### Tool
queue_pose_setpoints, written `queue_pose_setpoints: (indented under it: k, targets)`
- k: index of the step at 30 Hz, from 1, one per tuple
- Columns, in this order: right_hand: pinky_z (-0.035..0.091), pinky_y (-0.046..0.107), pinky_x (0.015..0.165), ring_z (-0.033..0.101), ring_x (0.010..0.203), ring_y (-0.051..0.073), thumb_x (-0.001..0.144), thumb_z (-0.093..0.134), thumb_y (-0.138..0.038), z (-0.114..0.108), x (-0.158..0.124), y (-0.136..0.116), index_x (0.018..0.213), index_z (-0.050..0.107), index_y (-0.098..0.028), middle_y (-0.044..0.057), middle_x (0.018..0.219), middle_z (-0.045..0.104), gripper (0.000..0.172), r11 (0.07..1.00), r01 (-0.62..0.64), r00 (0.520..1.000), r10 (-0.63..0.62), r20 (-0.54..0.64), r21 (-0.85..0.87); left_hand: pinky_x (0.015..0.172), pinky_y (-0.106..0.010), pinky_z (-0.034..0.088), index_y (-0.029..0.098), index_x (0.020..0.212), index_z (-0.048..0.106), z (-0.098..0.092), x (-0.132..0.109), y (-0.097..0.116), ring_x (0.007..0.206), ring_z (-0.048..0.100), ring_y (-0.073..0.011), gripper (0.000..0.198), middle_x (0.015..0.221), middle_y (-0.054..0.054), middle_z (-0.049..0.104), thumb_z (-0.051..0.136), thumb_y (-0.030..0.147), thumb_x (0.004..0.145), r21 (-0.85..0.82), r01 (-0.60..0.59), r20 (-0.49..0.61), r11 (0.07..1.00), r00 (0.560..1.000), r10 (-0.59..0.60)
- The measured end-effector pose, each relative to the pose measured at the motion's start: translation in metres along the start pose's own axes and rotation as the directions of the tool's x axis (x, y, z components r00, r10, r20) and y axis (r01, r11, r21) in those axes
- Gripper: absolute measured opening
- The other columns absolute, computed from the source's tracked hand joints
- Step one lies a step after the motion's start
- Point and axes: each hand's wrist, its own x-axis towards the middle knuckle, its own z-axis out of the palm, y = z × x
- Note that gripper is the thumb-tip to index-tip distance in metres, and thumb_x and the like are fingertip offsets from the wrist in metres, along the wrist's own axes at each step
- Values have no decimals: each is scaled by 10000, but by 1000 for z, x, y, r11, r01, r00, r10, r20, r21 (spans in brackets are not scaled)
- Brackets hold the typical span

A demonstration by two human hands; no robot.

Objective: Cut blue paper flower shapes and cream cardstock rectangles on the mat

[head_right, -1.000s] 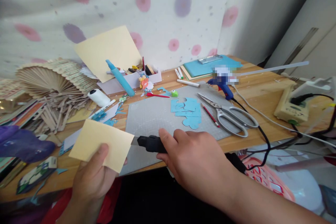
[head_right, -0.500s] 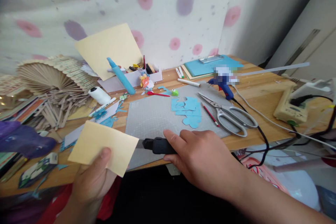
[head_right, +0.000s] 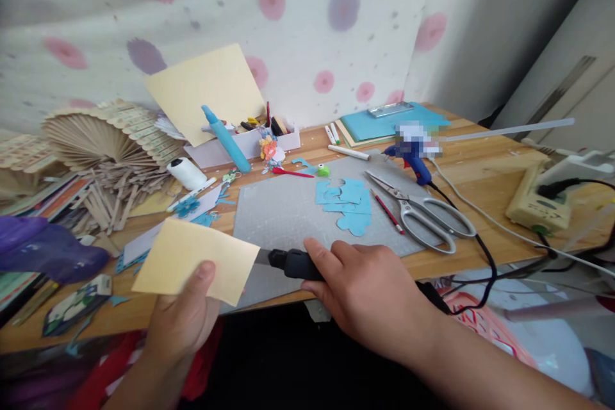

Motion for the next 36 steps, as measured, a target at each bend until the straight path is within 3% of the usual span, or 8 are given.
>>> queue_pose_setpoints:
  k: [3,8,14,18,29,36]
  targets:
    - [419,347,468,658,550,245,987,440,-384,4,2,-6,1299,490,-140,34,746,668,399,999,-16,999,14,-40,-40,963,-413,536,226,1157,675,1,-1,-7,1049,668,-281,518,1041,-59,734,771,493,724,62,-26,2,998,1000,26]
    - [434,345,469,651,555,234,1002,406,-372,-2,7,-4,1284,498,-130,40,746,666,383,999,24,997,-27,-66,-43,916,-421,560,229,1169,674,-4,0,-8,1021,676,-291,541,1017,-72,745,739,539,731,90,-43,97,995,995,35]
    - [472,328,518,687,631,220,1016,377,-374,-7,4,7,1288,504,-162,48,816,696,368,997,43,999,-43,-13,56,940,-447,542,231,1156,682,-12,-2,-8,1003,683,-303,530,1000,-74,750,724,552,736,218,-116,81,969,992,101]
    - [446,335,513,678,615,228,991,444,-381,-7,3,13,1286,515,-179,29,787,683,365,999,35,999,-35,8,22,947,-450,534,224,1165,677,-13,-1,-1,1027,672,-309,541,1020,-78,745,737,539,730,262,-137,70,955,990,123]
    - [402,333,483,654,561,231,954,515,-355,2,5,-5,1284,529,-132,33,741,670,399,999,2,1000,-3,-29,-48,966,-425,521,209,1147,681,-8,4,-1,1049,662,-294,536,1056,-80,730,761,521,718,228,-122,26,966,992,119]
    - [400,327,505,657,602,223,954,517,-343,-8,6,-2,1291,534,-139,56,784,683,395,995,23,999,-26,-28,-97,948,-435,533,219,1150,678,-8,0,7,1029,667,-307,534,1012,-78,739,778,493,703,213,-104,64,972,994,92]
